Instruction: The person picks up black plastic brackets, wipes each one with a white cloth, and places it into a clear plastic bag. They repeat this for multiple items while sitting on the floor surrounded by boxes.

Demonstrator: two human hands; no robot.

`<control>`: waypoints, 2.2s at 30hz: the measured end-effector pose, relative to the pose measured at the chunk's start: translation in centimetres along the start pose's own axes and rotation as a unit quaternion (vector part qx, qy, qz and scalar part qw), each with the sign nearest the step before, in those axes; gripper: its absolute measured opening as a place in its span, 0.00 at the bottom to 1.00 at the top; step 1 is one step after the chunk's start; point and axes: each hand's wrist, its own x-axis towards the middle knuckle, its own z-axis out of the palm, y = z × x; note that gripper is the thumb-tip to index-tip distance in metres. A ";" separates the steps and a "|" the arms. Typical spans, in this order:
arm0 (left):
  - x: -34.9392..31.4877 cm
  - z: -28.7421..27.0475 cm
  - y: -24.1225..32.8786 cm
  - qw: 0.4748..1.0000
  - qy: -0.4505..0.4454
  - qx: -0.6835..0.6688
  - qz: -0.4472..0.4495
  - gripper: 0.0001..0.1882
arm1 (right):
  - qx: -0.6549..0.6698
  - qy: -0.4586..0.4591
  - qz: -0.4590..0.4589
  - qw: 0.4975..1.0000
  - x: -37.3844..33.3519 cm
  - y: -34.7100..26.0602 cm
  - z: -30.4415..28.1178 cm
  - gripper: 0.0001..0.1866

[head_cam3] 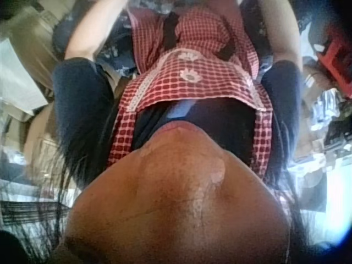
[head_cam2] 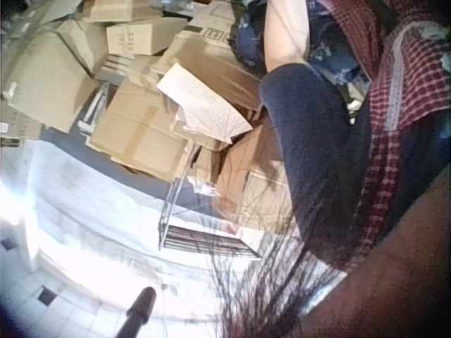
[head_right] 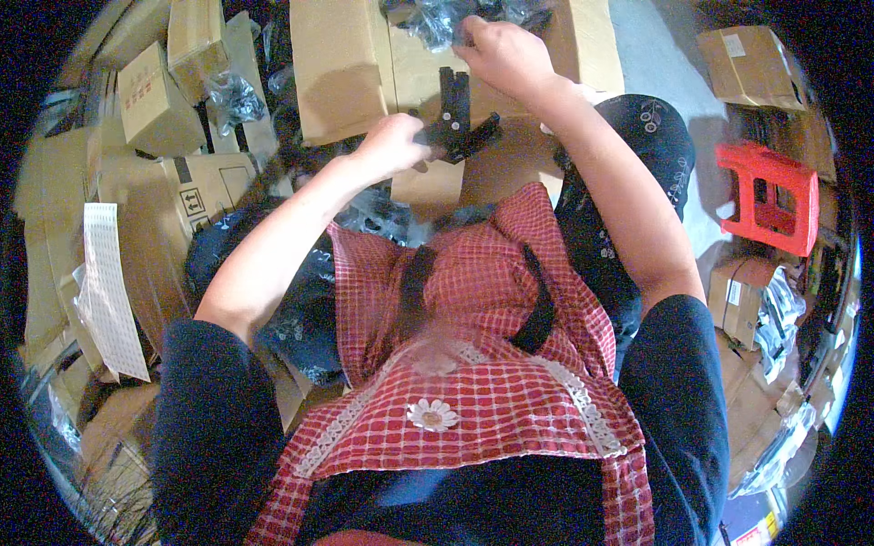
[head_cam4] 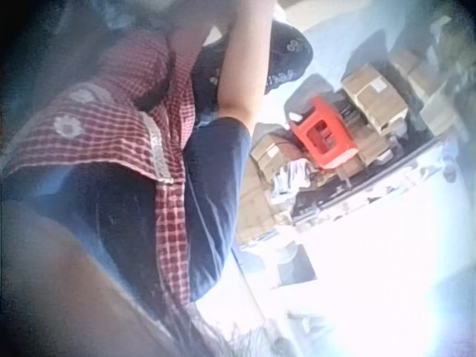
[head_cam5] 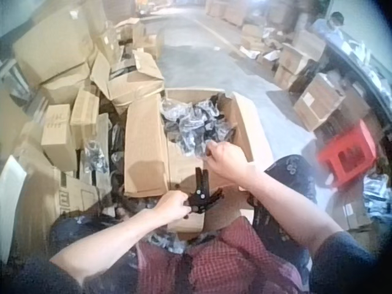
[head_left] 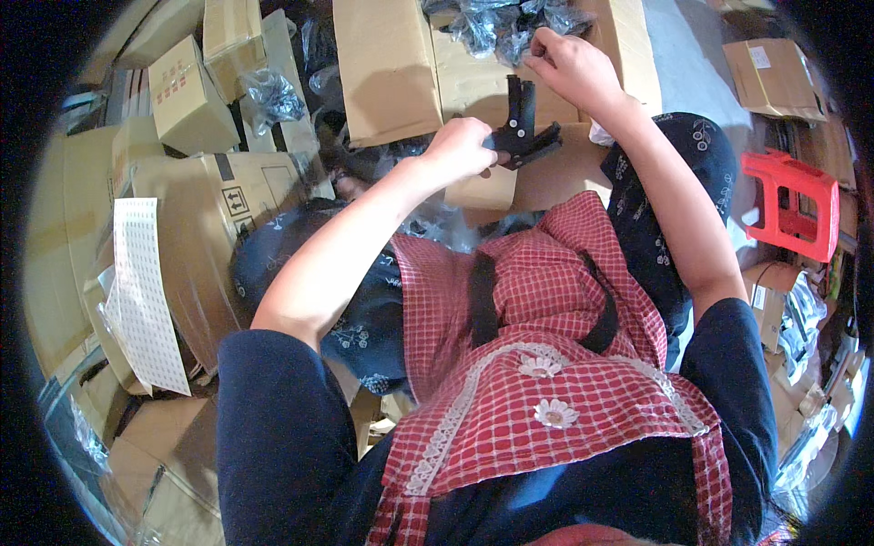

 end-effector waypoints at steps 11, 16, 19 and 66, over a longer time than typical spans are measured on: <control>-1.1 0.3 2.5 0.878 0.112 -0.463 0.053 0.15 | 0.486 -0.221 0.188 0.825 -2.7 -2.2 -3.7 0.44; -1.2 0.5 2.3 0.922 0.109 -0.363 0.076 0.17 | 0.536 -0.183 0.208 0.797 -2.5 -1.6 -0.9 0.35; -1.3 0.5 2.9 0.948 0.114 -0.286 0.084 0.17 | 0.503 -0.174 0.160 0.832 -2.6 -1.1 -0.7 0.32; -1.3 0.2 3.1 0.735 0.016 -0.678 0.018 0.24 | 0.221 0.018 -0.213 0.952 -3.7 -3.3 -4.1 0.34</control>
